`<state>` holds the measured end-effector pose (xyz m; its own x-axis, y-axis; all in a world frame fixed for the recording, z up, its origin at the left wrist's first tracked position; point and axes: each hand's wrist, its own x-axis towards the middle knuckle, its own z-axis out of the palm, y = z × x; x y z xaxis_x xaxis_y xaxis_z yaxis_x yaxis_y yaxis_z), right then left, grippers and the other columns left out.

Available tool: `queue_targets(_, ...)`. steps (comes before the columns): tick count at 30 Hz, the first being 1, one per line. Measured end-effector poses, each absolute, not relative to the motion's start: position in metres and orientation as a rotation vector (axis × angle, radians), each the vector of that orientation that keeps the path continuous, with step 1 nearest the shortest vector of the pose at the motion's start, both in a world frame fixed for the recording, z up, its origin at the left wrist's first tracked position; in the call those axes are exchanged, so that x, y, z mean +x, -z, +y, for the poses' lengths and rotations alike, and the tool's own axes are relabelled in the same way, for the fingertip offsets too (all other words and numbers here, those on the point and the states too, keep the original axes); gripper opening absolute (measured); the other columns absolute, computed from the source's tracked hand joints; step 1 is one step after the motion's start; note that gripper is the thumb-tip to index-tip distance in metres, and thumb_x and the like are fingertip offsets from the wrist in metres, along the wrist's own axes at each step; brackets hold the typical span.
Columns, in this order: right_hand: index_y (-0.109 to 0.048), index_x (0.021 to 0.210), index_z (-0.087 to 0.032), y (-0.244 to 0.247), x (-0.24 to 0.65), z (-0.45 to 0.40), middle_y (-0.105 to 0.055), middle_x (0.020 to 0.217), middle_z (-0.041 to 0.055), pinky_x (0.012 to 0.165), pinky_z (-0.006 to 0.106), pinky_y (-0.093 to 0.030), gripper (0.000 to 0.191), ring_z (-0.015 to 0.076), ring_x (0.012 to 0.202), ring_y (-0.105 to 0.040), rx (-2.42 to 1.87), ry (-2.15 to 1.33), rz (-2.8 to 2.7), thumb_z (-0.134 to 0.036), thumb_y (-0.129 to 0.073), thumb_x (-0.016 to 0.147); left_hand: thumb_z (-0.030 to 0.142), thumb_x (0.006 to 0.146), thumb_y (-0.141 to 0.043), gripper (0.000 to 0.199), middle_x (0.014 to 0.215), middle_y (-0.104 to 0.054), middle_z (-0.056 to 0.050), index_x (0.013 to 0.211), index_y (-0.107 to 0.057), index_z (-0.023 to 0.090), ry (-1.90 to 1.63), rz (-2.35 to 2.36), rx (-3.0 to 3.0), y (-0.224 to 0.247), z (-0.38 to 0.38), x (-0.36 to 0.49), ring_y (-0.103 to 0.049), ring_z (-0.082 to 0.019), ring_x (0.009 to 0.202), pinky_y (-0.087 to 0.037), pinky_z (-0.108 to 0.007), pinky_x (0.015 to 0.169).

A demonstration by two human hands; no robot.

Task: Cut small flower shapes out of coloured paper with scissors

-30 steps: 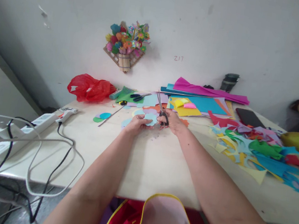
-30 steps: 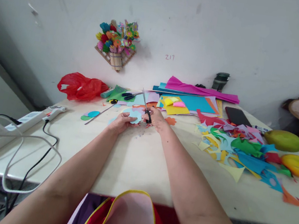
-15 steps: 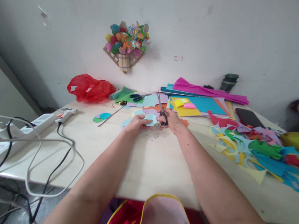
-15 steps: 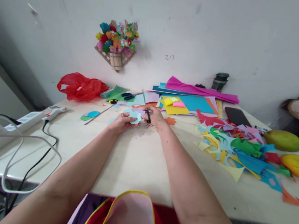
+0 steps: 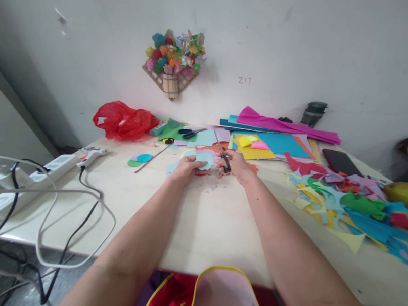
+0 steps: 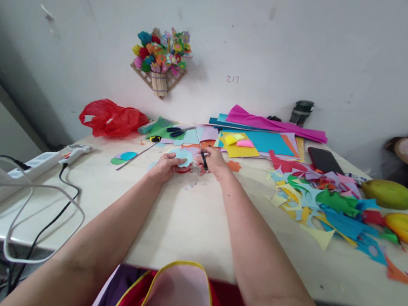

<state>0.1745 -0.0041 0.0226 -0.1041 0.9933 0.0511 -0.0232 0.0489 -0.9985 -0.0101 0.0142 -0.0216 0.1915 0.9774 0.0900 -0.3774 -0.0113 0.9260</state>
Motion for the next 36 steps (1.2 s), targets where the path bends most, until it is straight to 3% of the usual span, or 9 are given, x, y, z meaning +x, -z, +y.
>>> queue_targets(7,-0.063,0.076,-0.016,-0.022,0.181,-0.008,-0.065,0.054,-0.0001,0.032,0.016,-0.027,0.023,0.0095,0.041,-0.057,-1.076,-1.351,-1.560,-0.026,-0.083,0.077,0.025,0.053,-0.094,0.038,0.080,-0.073,-0.009,0.081,-0.071,0.012,-1.363,0.723,1.027,0.023,0.019,-0.012,-0.072,-0.022,0.075,-0.059,-0.042,0.083)
queue_targets(13,-0.058,0.067,-0.017,-0.019,0.182,-0.009,-0.067,0.057,0.0023,0.032,0.016,-0.030,0.031,0.0094,0.042,-0.058,-1.059,-1.375,-1.718,-0.034,-0.081,0.079,0.023,0.057,-0.091,0.035,0.083,-0.073,-0.006,0.084,-0.069,0.017,-1.400,0.712,1.001,0.023,0.021,-0.015,-0.075,-0.025,0.087,-0.059,-0.042,0.082)
queue_targets(36,-0.054,0.068,-0.018,-0.012,0.178,-0.004,-0.063,0.054,-0.0005,0.031,0.016,-0.029,0.031,0.0092,0.040,-0.058,-1.092,-1.404,-1.729,-0.035,-0.074,0.085,0.017,0.053,-0.093,0.036,0.082,-0.075,-0.006,0.077,-0.066,0.016,-1.443,0.650,0.911,0.025,0.024,-0.012,-0.072,-0.020,0.074,-0.059,-0.038,0.078)
